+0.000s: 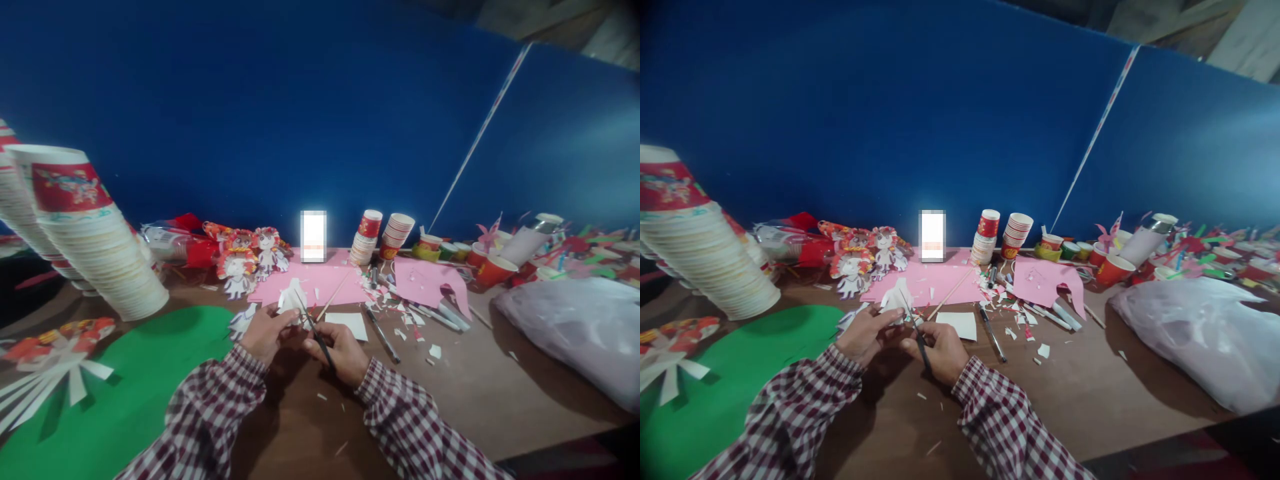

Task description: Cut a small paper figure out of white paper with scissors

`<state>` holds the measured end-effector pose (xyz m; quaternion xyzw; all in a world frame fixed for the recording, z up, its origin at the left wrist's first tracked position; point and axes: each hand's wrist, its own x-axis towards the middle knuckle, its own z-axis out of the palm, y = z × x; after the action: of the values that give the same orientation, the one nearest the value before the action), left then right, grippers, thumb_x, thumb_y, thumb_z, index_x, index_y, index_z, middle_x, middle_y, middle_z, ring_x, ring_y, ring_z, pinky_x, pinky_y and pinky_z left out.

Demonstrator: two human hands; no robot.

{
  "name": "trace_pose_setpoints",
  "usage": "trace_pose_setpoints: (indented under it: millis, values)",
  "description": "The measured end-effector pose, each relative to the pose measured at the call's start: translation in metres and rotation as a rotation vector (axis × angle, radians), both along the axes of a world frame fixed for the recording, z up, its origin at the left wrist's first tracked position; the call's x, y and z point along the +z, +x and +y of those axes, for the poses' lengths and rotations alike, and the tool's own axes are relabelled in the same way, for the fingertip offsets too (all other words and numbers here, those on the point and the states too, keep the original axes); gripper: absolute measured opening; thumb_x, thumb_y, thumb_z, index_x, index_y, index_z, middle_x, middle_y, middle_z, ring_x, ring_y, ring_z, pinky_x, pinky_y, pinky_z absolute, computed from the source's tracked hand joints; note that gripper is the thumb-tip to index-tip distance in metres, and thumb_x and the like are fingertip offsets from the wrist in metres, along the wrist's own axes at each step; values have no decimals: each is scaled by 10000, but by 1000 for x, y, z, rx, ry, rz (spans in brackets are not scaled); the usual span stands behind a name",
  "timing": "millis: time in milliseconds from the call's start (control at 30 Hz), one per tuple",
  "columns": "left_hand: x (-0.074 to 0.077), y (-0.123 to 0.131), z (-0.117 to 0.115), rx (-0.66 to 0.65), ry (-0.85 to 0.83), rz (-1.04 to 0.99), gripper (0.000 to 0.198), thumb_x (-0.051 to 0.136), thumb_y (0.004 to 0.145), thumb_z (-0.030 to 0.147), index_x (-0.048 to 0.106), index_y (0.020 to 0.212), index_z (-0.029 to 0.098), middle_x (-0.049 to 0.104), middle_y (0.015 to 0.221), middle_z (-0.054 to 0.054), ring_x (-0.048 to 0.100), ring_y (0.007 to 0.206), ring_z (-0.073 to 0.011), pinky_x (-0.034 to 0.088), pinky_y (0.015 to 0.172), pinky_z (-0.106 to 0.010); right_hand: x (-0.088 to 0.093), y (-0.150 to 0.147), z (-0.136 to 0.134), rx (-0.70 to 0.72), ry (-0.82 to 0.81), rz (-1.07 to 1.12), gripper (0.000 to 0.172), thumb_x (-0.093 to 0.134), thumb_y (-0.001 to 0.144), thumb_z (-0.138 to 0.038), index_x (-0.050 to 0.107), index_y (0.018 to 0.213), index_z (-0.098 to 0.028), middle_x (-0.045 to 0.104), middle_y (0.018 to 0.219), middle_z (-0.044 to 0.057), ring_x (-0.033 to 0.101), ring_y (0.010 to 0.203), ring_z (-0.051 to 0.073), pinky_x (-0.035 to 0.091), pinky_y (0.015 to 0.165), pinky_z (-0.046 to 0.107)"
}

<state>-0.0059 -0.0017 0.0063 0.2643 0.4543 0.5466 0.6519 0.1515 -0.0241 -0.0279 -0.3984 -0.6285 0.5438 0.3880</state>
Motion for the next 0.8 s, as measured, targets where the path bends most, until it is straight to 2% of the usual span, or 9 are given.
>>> trace_pose_setpoints:
  millis: [200,667,800]
  values:
    - [-2,3,-1,3,13,66,283,809,493,149,644,719,110,691,631,-29,629,531,-147,540,513,-268,1,0,0,21,-28,19,317,711,731,-433,592,736,-140,515,631,-21,437,567,102,329,522,204]
    - [-4,4,-2,-46,37,45,244,804,516,147,626,679,111,677,602,-31,617,523,-138,530,508,-249,2,0,0,20,-9,40,331,709,738,-445,590,740,-136,466,598,-39,381,536,83,287,490,196]
    - [-6,3,-2,-37,31,32,275,819,490,159,625,676,106,679,609,-31,614,525,-132,525,501,-240,1,0,0,8,-8,51,345,715,728,-460,609,747,-133,504,626,-31,429,569,96,327,532,206]
